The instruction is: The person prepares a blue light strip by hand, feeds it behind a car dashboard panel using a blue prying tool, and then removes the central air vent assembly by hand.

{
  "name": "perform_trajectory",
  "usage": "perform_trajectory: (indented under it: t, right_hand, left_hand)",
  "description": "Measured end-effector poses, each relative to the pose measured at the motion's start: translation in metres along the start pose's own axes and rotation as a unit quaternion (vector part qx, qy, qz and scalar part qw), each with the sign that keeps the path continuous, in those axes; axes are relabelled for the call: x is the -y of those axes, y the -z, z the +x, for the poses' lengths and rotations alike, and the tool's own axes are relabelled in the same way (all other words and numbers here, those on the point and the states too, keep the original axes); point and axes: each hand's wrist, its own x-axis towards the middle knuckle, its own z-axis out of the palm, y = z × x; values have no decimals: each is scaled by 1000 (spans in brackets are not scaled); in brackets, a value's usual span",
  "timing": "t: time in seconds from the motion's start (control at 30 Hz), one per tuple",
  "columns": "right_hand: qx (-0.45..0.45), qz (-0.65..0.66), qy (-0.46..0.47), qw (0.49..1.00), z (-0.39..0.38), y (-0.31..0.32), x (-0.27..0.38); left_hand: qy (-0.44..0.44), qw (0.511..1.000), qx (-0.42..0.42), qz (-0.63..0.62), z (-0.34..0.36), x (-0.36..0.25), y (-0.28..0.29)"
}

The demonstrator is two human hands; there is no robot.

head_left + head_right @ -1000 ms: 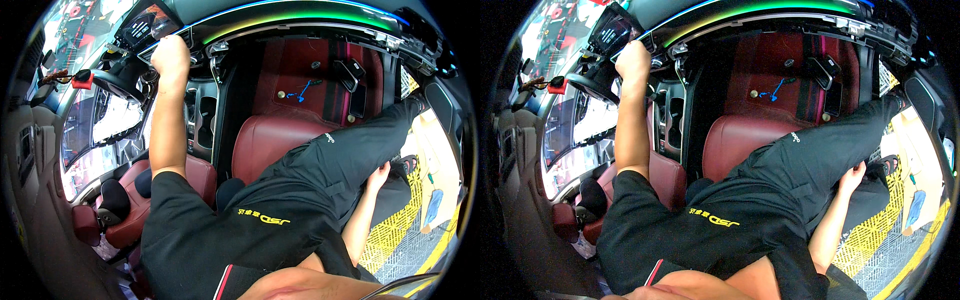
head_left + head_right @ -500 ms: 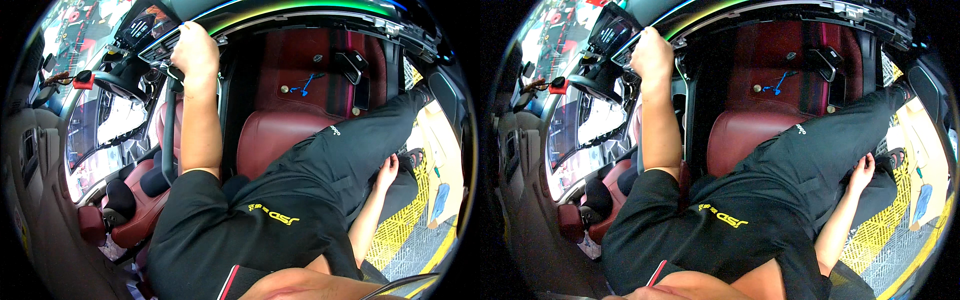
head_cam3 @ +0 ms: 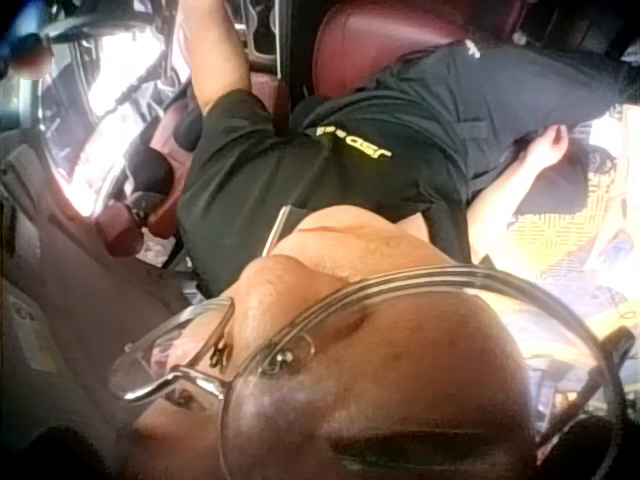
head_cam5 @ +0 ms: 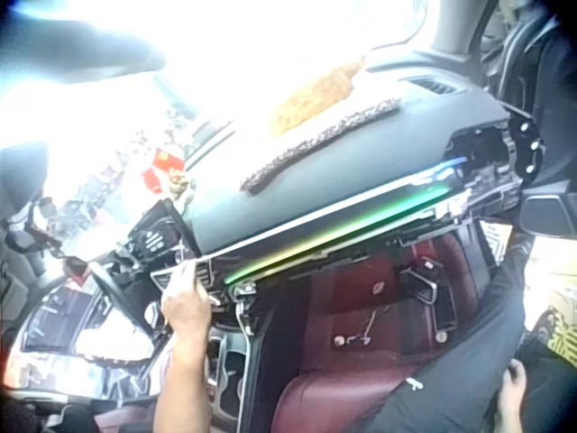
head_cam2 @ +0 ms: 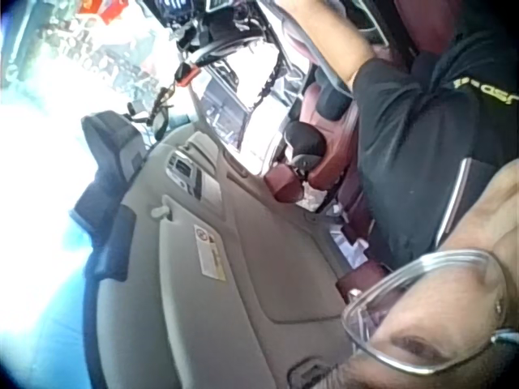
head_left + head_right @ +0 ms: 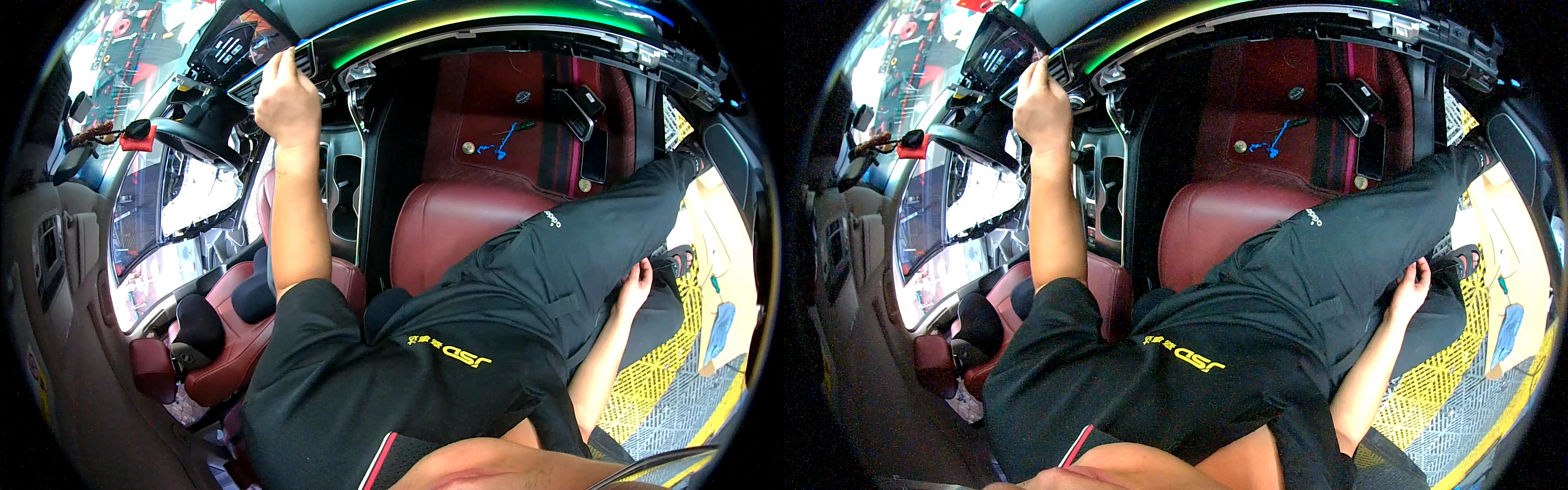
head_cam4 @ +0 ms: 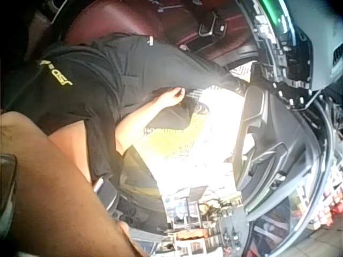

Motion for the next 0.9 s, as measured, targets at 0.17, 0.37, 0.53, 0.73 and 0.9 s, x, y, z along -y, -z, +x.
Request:
perform_trajectory:
  t: [0.17,0.37,0.53,0.73,0.9]
  right_hand:
    - [2,-14,43,999,-6,-1,5]
    - [-25,-37,34,998,-17,-10,16]
    - [-26,-21,11,999,-25,-11,29]
    - [-22,22,-6,999,-27,-8,31]
    - [-23,17,-44,999,-27,-8,29]
  left_hand:
    - [-22,998,26,48,-5,28,-12]
    - [-34,999,8,20,2,-9,5]
    - [-205,943,-87,-247,27,-133,40]
    - [-336,895,-92,-279,77,-252,53]
    - [-320,888,-86,-319,85,-274,53]
